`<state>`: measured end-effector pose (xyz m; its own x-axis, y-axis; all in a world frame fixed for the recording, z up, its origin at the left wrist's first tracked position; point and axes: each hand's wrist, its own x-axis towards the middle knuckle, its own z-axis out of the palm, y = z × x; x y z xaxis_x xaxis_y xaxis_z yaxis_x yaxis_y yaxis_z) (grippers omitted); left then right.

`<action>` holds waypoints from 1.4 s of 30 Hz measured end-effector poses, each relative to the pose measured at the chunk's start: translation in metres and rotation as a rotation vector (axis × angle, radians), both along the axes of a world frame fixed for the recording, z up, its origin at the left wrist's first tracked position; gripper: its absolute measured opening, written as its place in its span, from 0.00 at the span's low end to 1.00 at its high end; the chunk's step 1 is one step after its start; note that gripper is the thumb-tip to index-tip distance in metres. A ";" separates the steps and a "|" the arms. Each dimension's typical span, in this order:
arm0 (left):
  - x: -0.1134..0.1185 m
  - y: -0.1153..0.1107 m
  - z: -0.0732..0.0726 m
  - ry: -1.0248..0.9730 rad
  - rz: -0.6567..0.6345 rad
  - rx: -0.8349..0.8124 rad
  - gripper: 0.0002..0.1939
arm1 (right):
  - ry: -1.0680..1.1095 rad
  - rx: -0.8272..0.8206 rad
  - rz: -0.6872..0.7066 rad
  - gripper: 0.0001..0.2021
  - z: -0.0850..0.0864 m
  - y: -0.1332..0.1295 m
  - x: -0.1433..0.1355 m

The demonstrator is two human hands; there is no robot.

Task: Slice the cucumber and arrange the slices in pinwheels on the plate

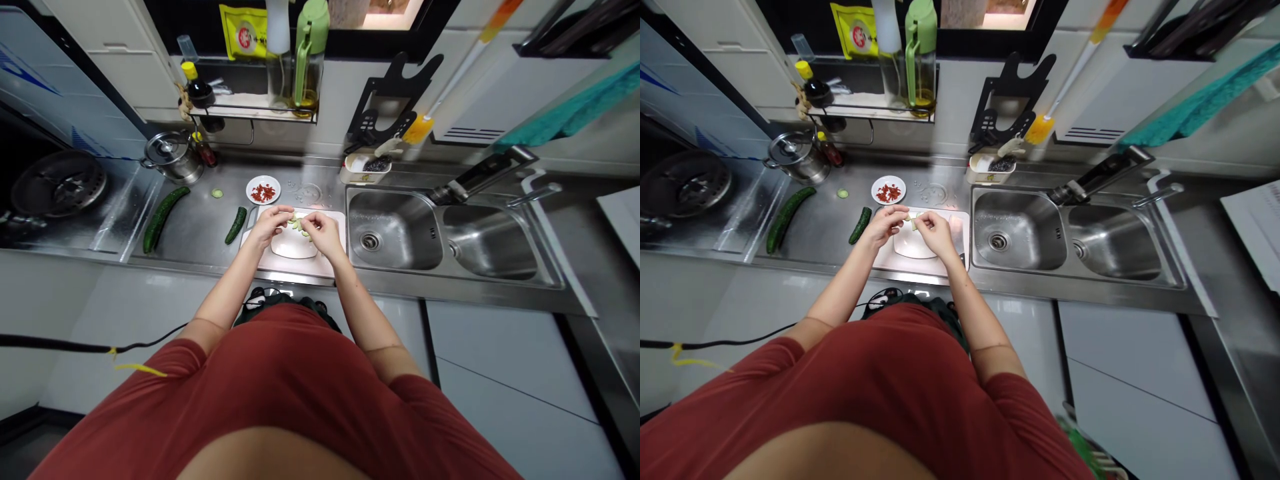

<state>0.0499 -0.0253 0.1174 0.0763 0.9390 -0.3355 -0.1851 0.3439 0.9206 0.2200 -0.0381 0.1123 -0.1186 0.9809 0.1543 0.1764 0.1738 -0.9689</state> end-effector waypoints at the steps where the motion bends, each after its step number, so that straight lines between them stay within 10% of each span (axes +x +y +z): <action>1: 0.000 0.002 0.000 0.035 0.015 0.030 0.19 | -0.004 -0.010 0.004 0.10 -0.002 0.000 0.000; 24: 0.001 0.008 -0.022 0.186 -0.011 0.194 0.18 | -0.092 -0.156 0.007 0.10 -0.059 0.001 0.000; 42: 0.008 0.002 -0.097 0.391 -0.120 -0.041 0.16 | -0.616 -0.325 0.127 0.09 -0.119 -0.007 0.000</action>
<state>0.0577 -0.0236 0.0200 0.0434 0.9164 -0.3980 0.2192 0.3799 0.8987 0.2203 -0.0455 -0.0064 -0.2064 0.9388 -0.2759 0.7068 -0.0519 -0.7055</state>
